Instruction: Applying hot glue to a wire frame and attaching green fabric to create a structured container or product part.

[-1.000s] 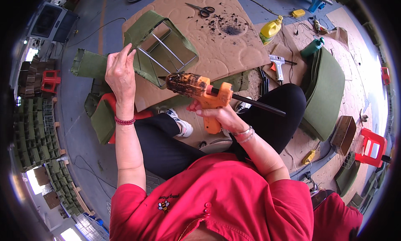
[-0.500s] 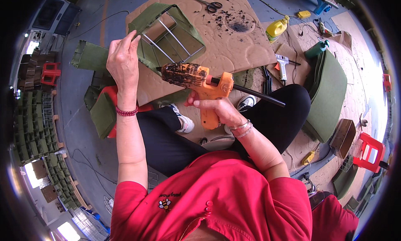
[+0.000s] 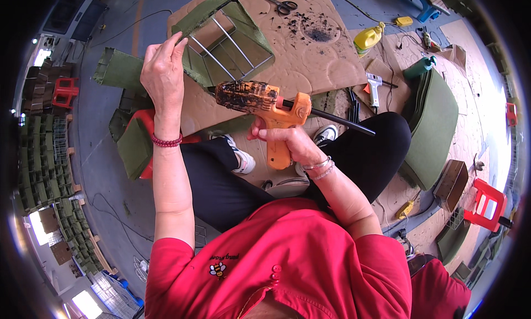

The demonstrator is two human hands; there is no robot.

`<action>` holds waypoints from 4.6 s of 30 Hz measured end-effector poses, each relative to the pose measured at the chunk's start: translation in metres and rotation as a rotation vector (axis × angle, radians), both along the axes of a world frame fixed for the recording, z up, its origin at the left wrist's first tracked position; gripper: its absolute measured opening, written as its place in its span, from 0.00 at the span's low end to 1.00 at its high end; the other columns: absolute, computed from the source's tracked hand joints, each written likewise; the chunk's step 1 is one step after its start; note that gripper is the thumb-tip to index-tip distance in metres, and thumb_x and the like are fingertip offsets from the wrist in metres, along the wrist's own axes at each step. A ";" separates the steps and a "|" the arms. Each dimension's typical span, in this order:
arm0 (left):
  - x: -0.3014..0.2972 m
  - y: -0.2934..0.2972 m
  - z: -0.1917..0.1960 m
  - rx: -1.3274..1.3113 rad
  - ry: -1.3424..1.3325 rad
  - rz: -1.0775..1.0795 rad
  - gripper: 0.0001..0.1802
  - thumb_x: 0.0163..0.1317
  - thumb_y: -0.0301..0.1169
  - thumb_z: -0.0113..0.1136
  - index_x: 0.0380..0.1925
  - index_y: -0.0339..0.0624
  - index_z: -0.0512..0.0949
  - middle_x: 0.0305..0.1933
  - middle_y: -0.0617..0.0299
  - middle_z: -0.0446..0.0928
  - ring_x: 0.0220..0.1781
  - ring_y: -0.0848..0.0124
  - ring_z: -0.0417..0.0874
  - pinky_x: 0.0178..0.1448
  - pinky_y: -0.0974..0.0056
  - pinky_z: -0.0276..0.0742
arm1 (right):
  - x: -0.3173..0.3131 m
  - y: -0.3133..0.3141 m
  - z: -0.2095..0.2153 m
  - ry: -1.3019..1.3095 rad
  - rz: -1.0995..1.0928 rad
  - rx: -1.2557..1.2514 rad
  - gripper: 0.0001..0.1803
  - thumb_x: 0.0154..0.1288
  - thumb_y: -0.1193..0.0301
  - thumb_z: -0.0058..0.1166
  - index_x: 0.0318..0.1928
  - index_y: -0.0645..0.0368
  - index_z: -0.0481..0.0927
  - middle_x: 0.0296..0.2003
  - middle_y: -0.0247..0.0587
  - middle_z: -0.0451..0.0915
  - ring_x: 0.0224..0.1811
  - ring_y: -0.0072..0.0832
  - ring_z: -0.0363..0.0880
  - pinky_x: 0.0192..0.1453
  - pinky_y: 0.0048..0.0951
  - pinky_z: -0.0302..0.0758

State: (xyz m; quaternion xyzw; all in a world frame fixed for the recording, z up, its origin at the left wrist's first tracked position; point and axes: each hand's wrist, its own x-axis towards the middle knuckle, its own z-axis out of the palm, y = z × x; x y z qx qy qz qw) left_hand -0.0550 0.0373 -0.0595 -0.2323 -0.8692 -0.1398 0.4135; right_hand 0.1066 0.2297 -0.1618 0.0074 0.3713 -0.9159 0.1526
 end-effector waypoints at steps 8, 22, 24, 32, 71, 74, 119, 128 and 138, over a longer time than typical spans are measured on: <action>0.001 -0.001 0.000 0.017 -0.014 0.014 0.09 0.58 0.32 0.69 0.38 0.43 0.86 0.29 0.61 0.84 0.35 0.67 0.81 0.36 0.64 0.79 | 0.005 0.003 -0.004 -0.009 0.034 0.040 0.15 0.54 0.74 0.61 0.43 0.60 0.75 0.37 0.37 0.76 0.46 0.37 0.80 0.55 0.34 0.72; 0.000 -0.001 0.000 0.019 -0.025 0.017 0.09 0.59 0.32 0.69 0.38 0.43 0.86 0.29 0.61 0.84 0.36 0.67 0.82 0.37 0.63 0.80 | 0.000 -0.004 -0.006 -0.020 -0.008 0.033 0.14 0.55 0.73 0.62 0.42 0.60 0.75 0.36 0.41 0.78 0.44 0.36 0.80 0.55 0.36 0.73; 0.000 -0.003 0.000 0.018 -0.020 0.018 0.09 0.58 0.32 0.69 0.38 0.43 0.86 0.29 0.61 0.84 0.36 0.67 0.82 0.37 0.63 0.80 | -0.001 -0.003 -0.003 -0.026 -0.013 0.058 0.14 0.55 0.73 0.62 0.42 0.61 0.75 0.36 0.41 0.78 0.43 0.36 0.80 0.55 0.36 0.73; -0.003 -0.006 -0.001 0.039 -0.022 0.025 0.09 0.58 0.33 0.69 0.38 0.44 0.86 0.28 0.61 0.83 0.35 0.68 0.82 0.36 0.63 0.80 | 0.005 -0.004 0.000 -0.039 -0.010 0.092 0.14 0.55 0.73 0.61 0.41 0.61 0.75 0.34 0.40 0.77 0.42 0.35 0.80 0.53 0.35 0.73; 0.010 -0.031 -0.009 0.106 -0.142 -0.014 0.11 0.65 0.30 0.64 0.47 0.48 0.86 0.30 0.62 0.76 0.30 0.71 0.75 0.36 0.62 0.74 | 0.024 0.000 0.011 0.062 0.011 0.474 0.12 0.57 0.79 0.61 0.41 0.59 0.75 0.32 0.32 0.77 0.36 0.20 0.77 0.44 0.26 0.75; 0.009 -0.030 -0.009 0.110 -0.144 -0.024 0.11 0.65 0.30 0.64 0.47 0.48 0.86 0.30 0.62 0.76 0.30 0.71 0.75 0.36 0.62 0.74 | 0.025 0.000 0.009 0.062 0.012 0.488 0.11 0.56 0.79 0.61 0.39 0.59 0.76 0.32 0.31 0.77 0.36 0.20 0.77 0.44 0.26 0.74; 0.002 -0.010 -0.002 0.087 -0.026 -0.063 0.10 0.55 0.31 0.71 0.39 0.46 0.87 0.25 0.62 0.78 0.30 0.70 0.80 0.32 0.64 0.79 | 0.041 0.007 0.009 -0.070 -0.222 0.476 0.12 0.57 0.79 0.61 0.41 0.58 0.76 0.33 0.29 0.77 0.35 0.19 0.78 0.41 0.25 0.75; 0.000 -0.010 -0.003 0.101 -0.029 -0.044 0.10 0.55 0.32 0.71 0.38 0.46 0.87 0.24 0.62 0.78 0.29 0.69 0.80 0.32 0.64 0.79 | 0.041 0.013 0.006 -0.061 -0.251 0.461 0.15 0.57 0.81 0.62 0.44 0.58 0.75 0.33 0.30 0.76 0.35 0.20 0.78 0.41 0.25 0.75; 0.000 -0.012 -0.003 0.108 -0.049 -0.037 0.10 0.56 0.32 0.71 0.39 0.45 0.87 0.25 0.61 0.77 0.29 0.68 0.80 0.32 0.63 0.79 | 0.042 0.008 0.003 -0.069 -0.252 0.465 0.14 0.58 0.80 0.62 0.44 0.58 0.76 0.35 0.31 0.77 0.36 0.20 0.78 0.41 0.25 0.75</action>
